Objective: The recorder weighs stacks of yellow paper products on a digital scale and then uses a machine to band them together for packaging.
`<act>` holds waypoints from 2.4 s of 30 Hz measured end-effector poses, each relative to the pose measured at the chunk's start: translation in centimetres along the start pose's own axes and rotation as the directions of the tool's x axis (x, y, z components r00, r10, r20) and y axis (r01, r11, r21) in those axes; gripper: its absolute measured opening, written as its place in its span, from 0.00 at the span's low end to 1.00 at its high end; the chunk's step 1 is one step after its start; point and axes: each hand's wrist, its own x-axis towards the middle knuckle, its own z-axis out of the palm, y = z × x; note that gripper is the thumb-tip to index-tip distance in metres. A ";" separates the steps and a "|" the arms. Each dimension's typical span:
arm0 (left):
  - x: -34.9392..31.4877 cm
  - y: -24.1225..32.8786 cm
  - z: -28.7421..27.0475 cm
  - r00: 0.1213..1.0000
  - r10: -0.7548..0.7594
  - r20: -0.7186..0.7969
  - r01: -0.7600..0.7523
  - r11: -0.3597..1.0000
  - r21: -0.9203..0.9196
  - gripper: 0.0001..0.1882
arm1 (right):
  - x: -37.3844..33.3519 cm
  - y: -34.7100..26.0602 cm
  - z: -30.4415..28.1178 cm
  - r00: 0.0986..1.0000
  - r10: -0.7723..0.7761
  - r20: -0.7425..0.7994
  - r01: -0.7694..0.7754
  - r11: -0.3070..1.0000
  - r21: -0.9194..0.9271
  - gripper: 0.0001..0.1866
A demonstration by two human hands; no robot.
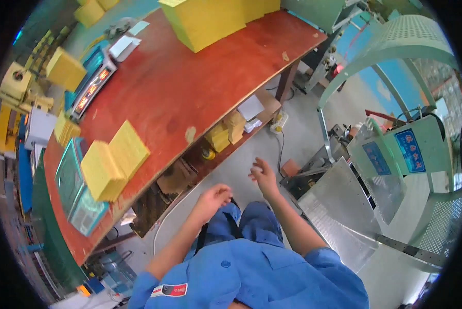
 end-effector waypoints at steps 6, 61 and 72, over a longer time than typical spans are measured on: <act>19.4 -0.1 -0.7 0.992 -0.094 0.084 0.104 0.987 -0.122 0.13 | 15.7 -1.4 0.4 0.930 -0.291 -0.227 0.146 0.855 -0.498 0.33; 50.1 -3.4 0.6 0.980 -0.064 -0.188 0.009 0.959 -0.284 0.13 | 31.6 4.4 -2.4 0.919 -0.368 -0.144 0.353 0.928 -0.117 0.20; 50.7 -3.9 0.1 0.980 -0.097 -0.172 0.055 0.970 -0.236 0.12 | 32.0 5.4 -2.2 0.924 -0.345 -0.163 0.346 0.938 -0.021 0.19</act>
